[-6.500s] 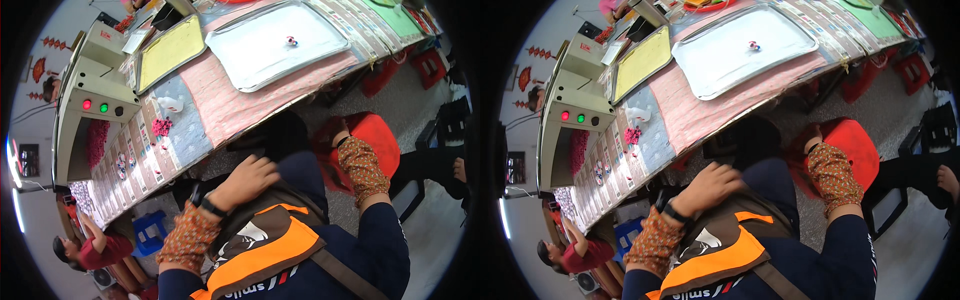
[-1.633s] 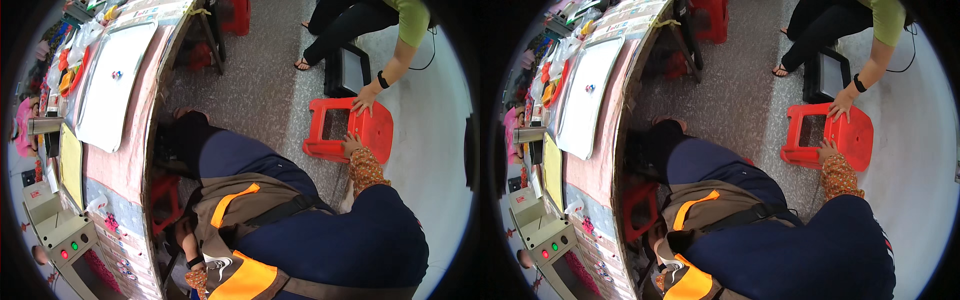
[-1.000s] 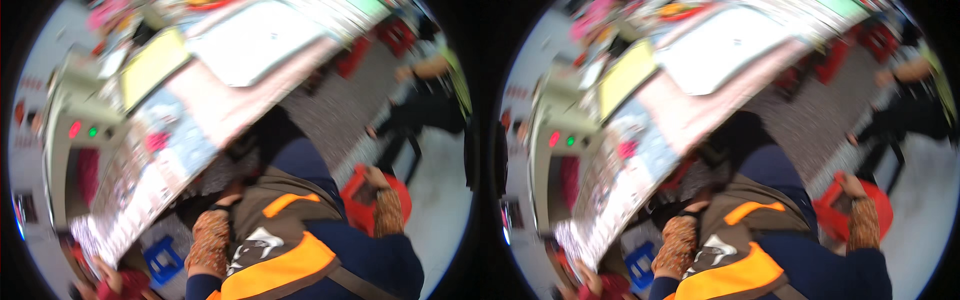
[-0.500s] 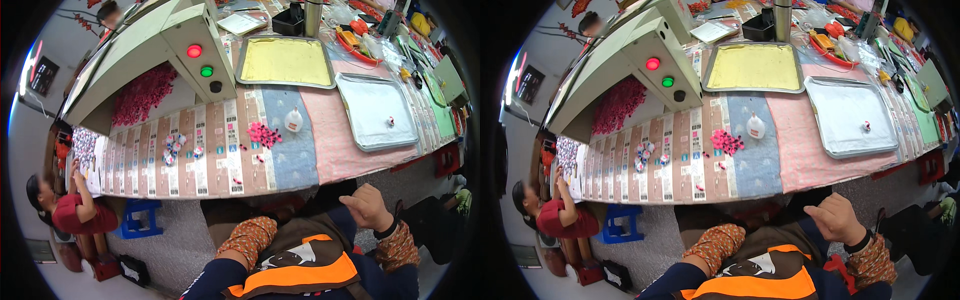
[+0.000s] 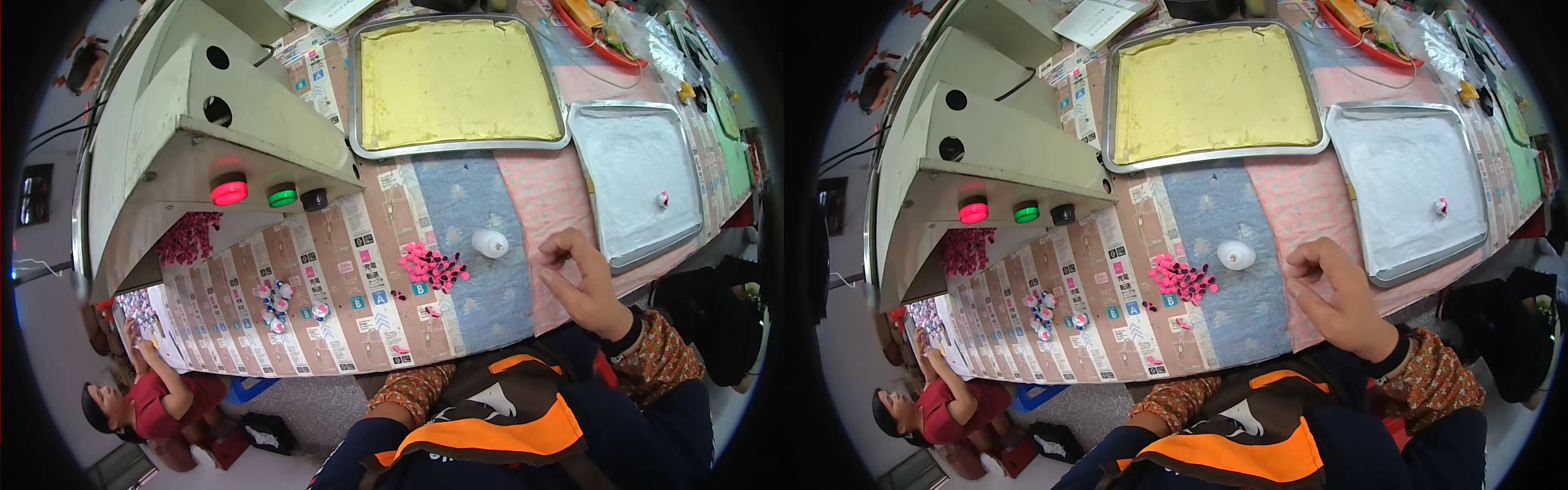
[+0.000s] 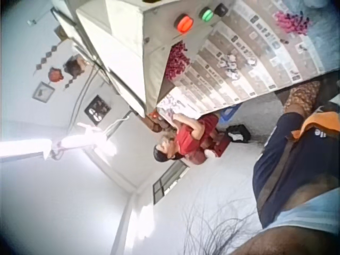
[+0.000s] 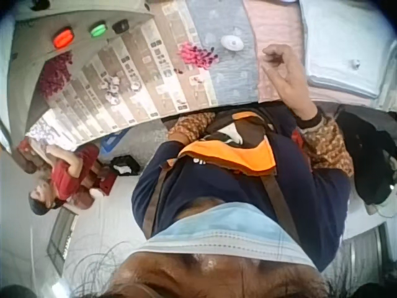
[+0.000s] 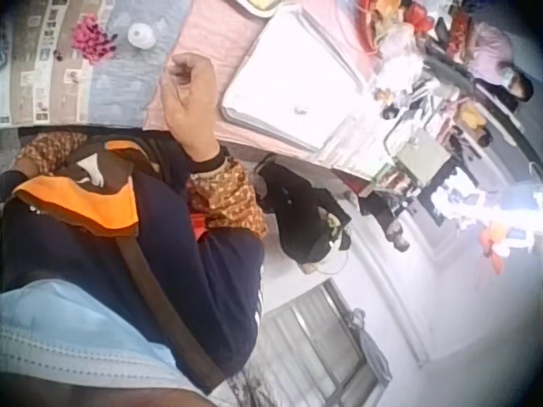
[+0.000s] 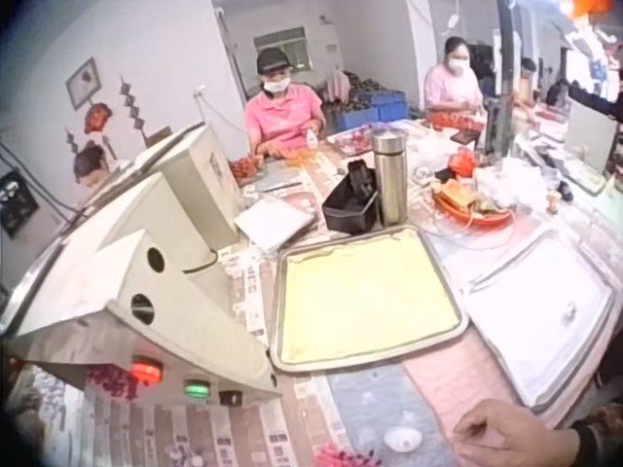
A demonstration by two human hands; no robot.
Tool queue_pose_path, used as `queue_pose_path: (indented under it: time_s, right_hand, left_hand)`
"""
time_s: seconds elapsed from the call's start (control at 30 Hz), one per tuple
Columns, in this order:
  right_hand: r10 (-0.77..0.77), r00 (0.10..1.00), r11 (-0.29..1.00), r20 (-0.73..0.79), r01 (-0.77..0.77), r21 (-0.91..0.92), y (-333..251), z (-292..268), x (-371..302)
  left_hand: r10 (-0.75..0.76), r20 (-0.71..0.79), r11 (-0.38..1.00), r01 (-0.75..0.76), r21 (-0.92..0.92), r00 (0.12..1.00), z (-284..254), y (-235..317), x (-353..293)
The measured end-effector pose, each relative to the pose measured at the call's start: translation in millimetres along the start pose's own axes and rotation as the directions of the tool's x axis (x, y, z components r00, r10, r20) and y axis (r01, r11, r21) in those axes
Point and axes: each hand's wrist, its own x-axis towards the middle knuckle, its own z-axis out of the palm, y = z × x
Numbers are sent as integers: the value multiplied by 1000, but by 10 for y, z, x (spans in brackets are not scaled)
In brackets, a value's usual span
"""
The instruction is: Applying glue to and assembling small plastic figurine components at a workshop station.
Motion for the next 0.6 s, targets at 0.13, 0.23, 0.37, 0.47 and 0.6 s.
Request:
queue_pose_path:
  time_s: [0.13,0.23,0.37,0.47,0.6]
  right_hand:
    - [64,997,998,44,-63,-30,4,97,39]
    - [-23,1000,993,15,25,-119,-59,225,-4]
    - [-142,989,958,35,147,-247,-12,361,-197]
    - [-144,989,978,23,146,-150,63,517,-317]
    - [-94,995,993,-26,92,-73,120,596,-545]
  left_hand:
    - [-3,-28,999,4,34,1000,-257,-144,7]
    - [-29,-88,998,34,50,996,-243,-227,-107]
    - [-2,-163,997,13,70,987,-13,-241,139]
    - [-15,-263,996,38,83,965,250,-232,193]
    - [30,-378,994,13,110,925,493,-153,217]
